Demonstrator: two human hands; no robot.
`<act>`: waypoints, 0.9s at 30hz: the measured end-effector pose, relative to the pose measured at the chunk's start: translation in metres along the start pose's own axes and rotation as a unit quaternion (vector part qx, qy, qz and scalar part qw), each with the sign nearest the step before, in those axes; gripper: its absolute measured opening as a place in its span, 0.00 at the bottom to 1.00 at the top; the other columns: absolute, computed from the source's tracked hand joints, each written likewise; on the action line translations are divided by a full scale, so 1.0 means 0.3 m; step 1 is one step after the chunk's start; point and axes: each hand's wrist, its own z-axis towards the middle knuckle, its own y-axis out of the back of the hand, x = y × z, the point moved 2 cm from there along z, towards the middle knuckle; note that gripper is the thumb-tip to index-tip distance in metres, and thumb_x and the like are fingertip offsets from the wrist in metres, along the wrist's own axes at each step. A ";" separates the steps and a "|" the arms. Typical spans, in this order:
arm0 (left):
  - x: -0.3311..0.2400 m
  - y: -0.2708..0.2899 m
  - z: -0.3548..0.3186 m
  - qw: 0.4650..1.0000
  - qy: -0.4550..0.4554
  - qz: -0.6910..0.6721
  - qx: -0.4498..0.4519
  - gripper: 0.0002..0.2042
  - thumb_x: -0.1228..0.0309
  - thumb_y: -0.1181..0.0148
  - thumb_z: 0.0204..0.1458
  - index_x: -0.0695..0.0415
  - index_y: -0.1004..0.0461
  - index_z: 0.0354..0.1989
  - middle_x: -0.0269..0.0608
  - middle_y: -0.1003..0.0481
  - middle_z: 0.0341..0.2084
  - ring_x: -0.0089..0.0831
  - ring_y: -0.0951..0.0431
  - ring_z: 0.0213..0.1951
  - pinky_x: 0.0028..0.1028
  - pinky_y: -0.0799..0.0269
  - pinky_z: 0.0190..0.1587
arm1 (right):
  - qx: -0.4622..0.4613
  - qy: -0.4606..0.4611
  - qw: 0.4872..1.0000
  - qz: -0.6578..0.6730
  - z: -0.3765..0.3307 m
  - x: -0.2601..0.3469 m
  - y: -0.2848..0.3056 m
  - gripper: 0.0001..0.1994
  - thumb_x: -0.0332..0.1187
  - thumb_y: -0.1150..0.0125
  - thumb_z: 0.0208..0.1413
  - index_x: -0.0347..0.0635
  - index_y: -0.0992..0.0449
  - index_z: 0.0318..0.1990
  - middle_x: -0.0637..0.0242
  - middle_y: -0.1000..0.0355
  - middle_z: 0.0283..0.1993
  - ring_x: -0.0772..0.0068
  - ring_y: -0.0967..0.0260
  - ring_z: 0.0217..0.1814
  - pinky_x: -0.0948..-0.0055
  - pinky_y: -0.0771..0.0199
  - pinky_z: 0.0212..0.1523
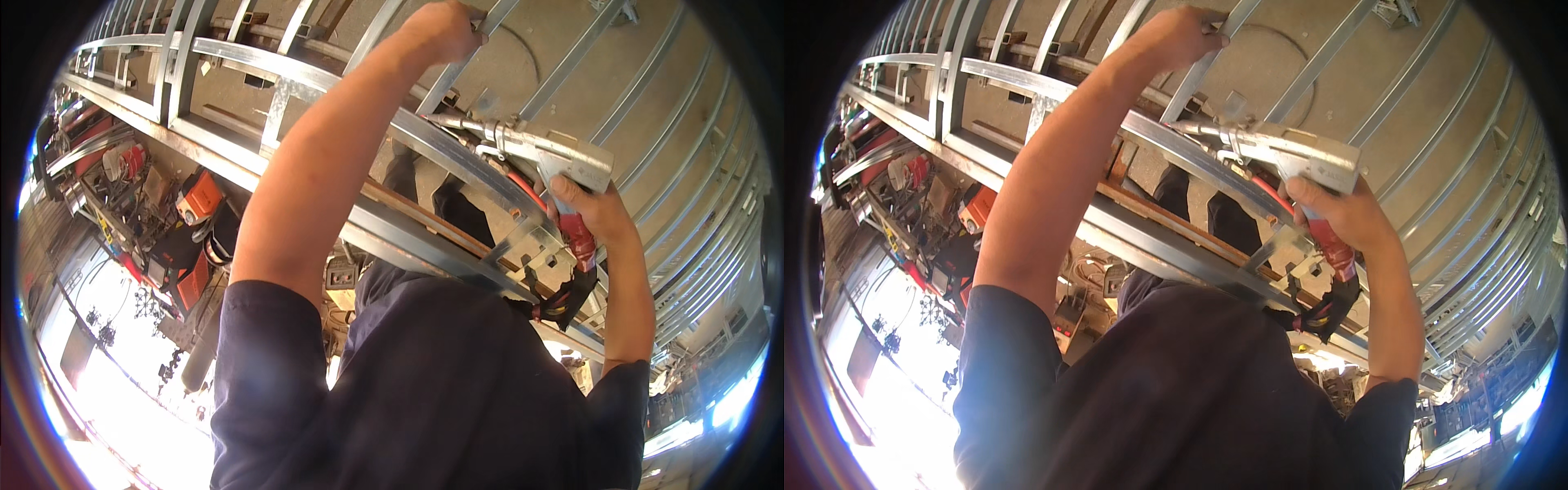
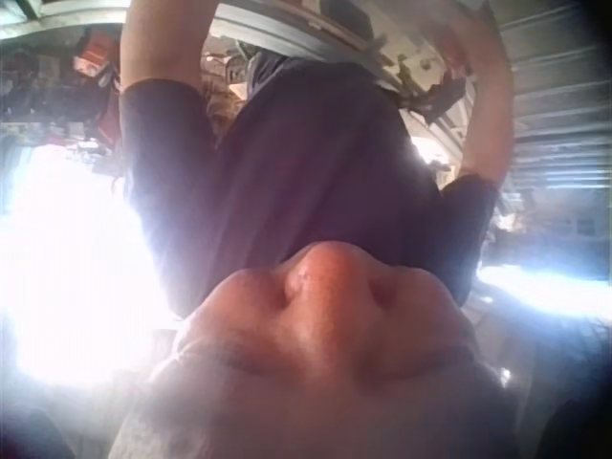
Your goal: The person welds joints on a large metal frame using a handheld welding torch. They move along the frame, positioning the torch at intersections and applying welds to secure the structure.
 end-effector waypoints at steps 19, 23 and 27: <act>-0.103 0.027 0.015 0.980 0.193 -0.006 0.052 0.19 0.62 0.35 0.54 0.55 0.18 0.53 0.54 0.17 0.32 0.50 0.15 0.37 0.44 0.20 0.42 | 0.028 0.006 1.000 0.010 0.050 -0.024 0.020 0.21 0.43 0.26 0.60 0.36 0.22 0.51 0.66 0.22 0.39 0.75 0.25 0.31 0.71 0.22 0.32; -0.100 0.025 0.013 0.980 0.193 -0.007 0.052 0.19 0.62 0.35 0.54 0.55 0.19 0.54 0.54 0.17 0.32 0.50 0.15 0.37 0.44 0.20 0.42 | 0.028 0.001 1.000 0.004 0.050 -0.018 0.016 0.22 0.43 0.26 0.60 0.36 0.22 0.52 0.66 0.22 0.41 0.75 0.25 0.32 0.71 0.21 0.33; -0.099 0.024 0.015 0.980 0.191 -0.004 0.052 0.20 0.62 0.35 0.54 0.55 0.19 0.54 0.55 0.17 0.32 0.51 0.15 0.37 0.45 0.20 0.42 | 0.025 0.014 1.000 0.001 0.050 -0.022 0.012 0.23 0.44 0.26 0.60 0.37 0.23 0.54 0.65 0.22 0.39 0.75 0.26 0.31 0.71 0.21 0.32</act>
